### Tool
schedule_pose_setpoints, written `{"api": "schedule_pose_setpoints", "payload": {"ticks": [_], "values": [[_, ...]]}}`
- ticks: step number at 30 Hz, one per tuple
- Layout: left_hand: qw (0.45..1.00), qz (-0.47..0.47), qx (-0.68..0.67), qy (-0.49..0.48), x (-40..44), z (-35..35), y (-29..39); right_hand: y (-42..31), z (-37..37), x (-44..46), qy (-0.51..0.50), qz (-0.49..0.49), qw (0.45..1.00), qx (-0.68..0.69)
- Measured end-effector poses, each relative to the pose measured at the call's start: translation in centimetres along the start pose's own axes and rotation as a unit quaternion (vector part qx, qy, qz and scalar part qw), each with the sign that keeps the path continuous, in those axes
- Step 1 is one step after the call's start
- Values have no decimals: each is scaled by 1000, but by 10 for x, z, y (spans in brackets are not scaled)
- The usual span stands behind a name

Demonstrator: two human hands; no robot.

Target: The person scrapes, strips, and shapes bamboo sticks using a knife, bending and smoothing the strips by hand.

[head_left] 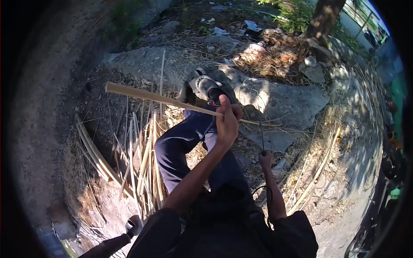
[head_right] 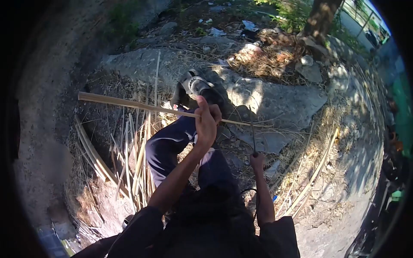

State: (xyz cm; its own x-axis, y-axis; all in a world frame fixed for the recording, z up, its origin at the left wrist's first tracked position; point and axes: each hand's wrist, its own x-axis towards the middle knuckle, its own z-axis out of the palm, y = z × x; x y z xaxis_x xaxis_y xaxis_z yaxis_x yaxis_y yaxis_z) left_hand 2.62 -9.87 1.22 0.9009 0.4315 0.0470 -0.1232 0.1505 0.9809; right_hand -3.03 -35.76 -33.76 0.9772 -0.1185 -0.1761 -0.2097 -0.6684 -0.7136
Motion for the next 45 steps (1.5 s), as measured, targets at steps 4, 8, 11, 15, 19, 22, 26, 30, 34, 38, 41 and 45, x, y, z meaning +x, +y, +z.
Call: {"api": "schedule_pose_setpoints", "payload": {"ticks": [4, 8, 11, 15, 19, 22, 26, 30, 34, 38, 41, 45], "values": [[1000, 22, 8, -6, 7, -2, -13, 61, 8, 32, -60, 183, 981, 29], [1000, 21, -18, 7, 10, 7, -5, 50, 0, 33, -91, 174, 980, 36], [999, -7, -43, 27, 17, 5, -8, 46, -7, 26, -110, 201, 966, 119], [998, 16, -45, 27, 23, 0, -11, 46, -7, 8, 11, -40, 999, 28], [998, 13, -57, 33, 25, 4, -10, 57, -9, -6, 47, -41, 998, -16], [998, 10, -64, 4, 23, 6, -8, 82, 0, 0, 36, 106, 993, 25], [995, 22, -93, -9, 30, 1, -19, 52, -21, -6, -43, 132, 989, 55], [997, -7, -71, 33, 32, 2, -16, 63, -16, -19, -20, 92, 995, 27], [999, 0, -42, 26, 26, 0, -15, 80, -5, -6, -127, 230, 960, 102], [998, 11, -53, 25, 28, -4, -19, 26, -30, -25, -168, 278, 904, 276], [997, -8, -67, 43, 28, -4, -19, 20, -26, -29, -50, 158, 986, 32], [996, -2, -83, 24, 27, -11, -20, 45, -19, -16, -37, 184, 982, -7]]}}
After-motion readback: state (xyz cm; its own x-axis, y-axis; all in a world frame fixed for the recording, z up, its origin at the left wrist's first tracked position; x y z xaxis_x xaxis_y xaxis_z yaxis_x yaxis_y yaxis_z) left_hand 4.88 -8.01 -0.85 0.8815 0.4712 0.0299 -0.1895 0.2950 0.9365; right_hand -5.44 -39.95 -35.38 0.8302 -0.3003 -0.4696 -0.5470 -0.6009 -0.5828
